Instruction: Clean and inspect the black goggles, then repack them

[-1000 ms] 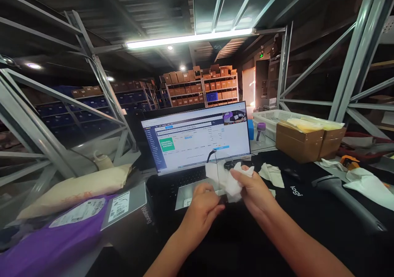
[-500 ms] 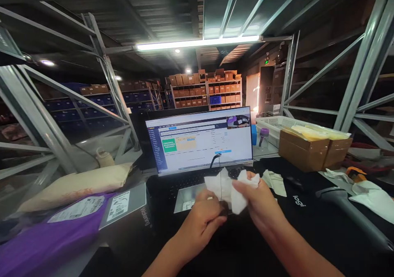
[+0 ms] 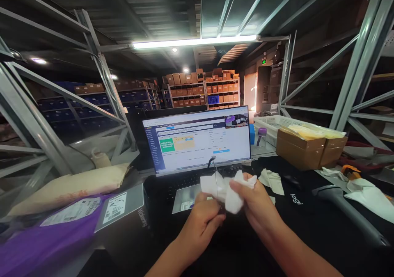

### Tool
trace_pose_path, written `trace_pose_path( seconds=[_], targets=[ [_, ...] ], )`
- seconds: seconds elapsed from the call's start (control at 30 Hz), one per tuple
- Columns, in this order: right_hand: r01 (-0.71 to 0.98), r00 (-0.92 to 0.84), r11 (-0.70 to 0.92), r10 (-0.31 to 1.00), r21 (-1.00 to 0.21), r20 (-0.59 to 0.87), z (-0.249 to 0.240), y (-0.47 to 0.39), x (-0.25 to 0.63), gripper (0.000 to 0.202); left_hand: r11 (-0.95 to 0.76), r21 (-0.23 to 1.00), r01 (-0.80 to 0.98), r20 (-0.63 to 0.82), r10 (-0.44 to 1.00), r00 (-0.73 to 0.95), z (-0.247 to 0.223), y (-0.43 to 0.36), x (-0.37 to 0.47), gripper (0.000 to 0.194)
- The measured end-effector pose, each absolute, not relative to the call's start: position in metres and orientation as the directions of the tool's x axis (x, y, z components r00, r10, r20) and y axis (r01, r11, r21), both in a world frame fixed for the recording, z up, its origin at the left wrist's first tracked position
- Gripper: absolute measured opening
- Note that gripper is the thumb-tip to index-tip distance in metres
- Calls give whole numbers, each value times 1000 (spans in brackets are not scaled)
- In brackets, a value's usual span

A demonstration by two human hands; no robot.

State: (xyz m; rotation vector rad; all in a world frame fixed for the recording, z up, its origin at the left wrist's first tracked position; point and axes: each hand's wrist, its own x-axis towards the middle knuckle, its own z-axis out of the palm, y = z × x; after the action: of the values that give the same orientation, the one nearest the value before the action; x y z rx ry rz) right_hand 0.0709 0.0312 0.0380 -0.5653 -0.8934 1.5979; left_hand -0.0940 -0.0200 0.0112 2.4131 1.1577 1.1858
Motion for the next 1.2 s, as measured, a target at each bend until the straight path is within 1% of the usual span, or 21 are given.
trace_pose_path(
  seconds=[0.03, 0.1, 0.17, 0.23, 0.27, 0.33, 0.4, 0.47, 0.53, 0.63, 0.73, 0.83, 0.87, 0.93, 1.07, 1.13, 1.2],
  targets=[
    [-616, -209, -44, 972, -786, 110, 39, 33, 71, 53, -662, 485, 572, 572, 735, 365, 11, -20, -94, 46],
    [-617, -146, 15, 980, -787, 133, 34, 31, 65, 49, -630, 497, 596, 590, 749, 300, 8, -19, -93, 44],
    [-570, -77, 107, 980, -815, 183, 25, 21, 54, 48, -589, 540, 601, 618, 762, 192, 5, -19, -92, 43],
    [-497, -71, 159, 973, -853, 222, 20, 10, 47, 54, -578, 567, 586, 638, 759, 132, 4, -19, -91, 43],
    [-473, -94, 153, 970, -868, 223, 20, 6, 47, 58, -591, 562, 579, 642, 753, 146, 4, -20, -91, 43],
    [-495, -151, 88, 971, -864, 185, 27, 7, 53, 60, -632, 527, 568, 630, 739, 238, 6, -21, -92, 44],
    [-570, -196, -8, 972, -821, 127, 38, 15, 64, 60, -663, 488, 567, 591, 729, 344, 9, -21, -94, 45],
    [-639, -198, -70, 977, -766, 77, 46, 26, 73, 60, -678, 464, 570, 551, 725, 413, 12, -20, -96, 44],
    [-658, -186, -84, 981, -748, 54, 48, 33, 75, 58, -681, 451, 576, 539, 723, 432, 14, -18, -97, 43],
    [-655, -114, -4, 989, -756, 94, 40, 31, 67, 54, -656, 439, 614, 574, 731, 370, 13, -15, -98, 40],
    [-547, -83, 118, 977, -829, 194, 27, 18, 54, 53, -603, 472, 643, 616, 747, 249, 9, -14, -97, 40],
    [-406, -134, 175, 960, -897, 247, 22, 8, 49, 54, -611, 518, 598, 615, 752, 235, 7, -15, -98, 41],
    [-402, -155, 161, 958, -902, 240, 23, 8, 51, 55, -621, 524, 583, 609, 751, 253, 8, -15, -99, 41],
    [-466, -202, 79, 960, -881, 192, 29, 13, 57, 55, -634, 522, 571, 586, 753, 300, 10, -16, -100, 42],
    [-628, -214, -103, 976, -771, 45, 47, 35, 74, 58, -670, 487, 561, 538, 735, 412, 16, -16, -103, 42],
    [-657, -203, -133, 979, -742, 4, 50, 41, 76, 59, -684, 471, 557, 525, 725, 446, 17, -15, -105, 41],
    [-660, -161, -82, 986, -747, 34, 47, 40, 72, 56, -674, 464, 575, 535, 731, 425, 17, -14, -106, 40]
  ],
)
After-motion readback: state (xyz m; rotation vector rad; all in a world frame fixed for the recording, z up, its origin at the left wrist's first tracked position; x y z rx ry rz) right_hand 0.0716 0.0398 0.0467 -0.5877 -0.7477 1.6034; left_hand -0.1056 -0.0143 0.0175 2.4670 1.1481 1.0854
